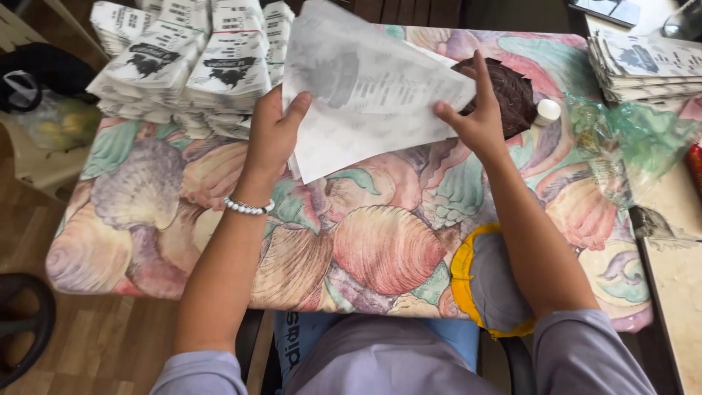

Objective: Folding printed paper wrappers into a triangular shape for food packaging

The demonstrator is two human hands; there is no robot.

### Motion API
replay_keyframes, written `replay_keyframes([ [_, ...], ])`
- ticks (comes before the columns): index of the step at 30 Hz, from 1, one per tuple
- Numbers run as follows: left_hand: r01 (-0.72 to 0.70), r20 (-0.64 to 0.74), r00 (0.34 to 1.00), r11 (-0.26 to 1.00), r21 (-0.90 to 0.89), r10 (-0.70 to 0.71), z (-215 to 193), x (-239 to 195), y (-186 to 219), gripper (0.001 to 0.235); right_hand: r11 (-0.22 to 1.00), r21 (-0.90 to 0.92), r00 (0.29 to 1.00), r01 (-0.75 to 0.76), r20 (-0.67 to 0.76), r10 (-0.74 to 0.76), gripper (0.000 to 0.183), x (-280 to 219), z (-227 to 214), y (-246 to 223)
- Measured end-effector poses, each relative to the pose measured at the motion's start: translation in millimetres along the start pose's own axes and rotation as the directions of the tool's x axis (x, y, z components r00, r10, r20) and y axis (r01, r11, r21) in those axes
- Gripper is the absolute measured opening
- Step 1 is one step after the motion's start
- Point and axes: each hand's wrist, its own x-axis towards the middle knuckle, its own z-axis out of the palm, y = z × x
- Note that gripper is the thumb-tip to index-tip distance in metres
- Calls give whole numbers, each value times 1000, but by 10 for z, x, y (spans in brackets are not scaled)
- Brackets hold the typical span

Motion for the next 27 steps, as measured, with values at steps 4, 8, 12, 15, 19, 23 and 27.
replay_keyframes([
  [4,150,45,989,967,-206,-144,-147,-253,-1,53,727,641,966,-247,219,136,77,-125,-74,-652],
  [8,94,-72,990,953,-288,-120,-40,-506,21,27,734,610,949,-297,102,299,61,-390,60,-795],
  [12,95,-145,981,973,-209,-127,41,-617,34,25,663,700,955,-266,98,281,79,-546,35,-774],
  [15,11,-127,991,983,-183,-35,58,-663,-3,34,685,679,947,-264,46,318,69,-603,93,-584],
  [19,6,-85,996,996,-87,-14,132,-736,-144,42,625,752,976,-210,123,179,72,-637,22,-616],
  [23,60,-80,994,982,-180,-75,162,-763,-132,63,516,799,946,-309,200,257,94,-676,43,-587],
  [27,19,-152,988,998,-61,-28,190,-762,-227,40,630,736,966,-248,138,219,82,-709,67,-544],
])
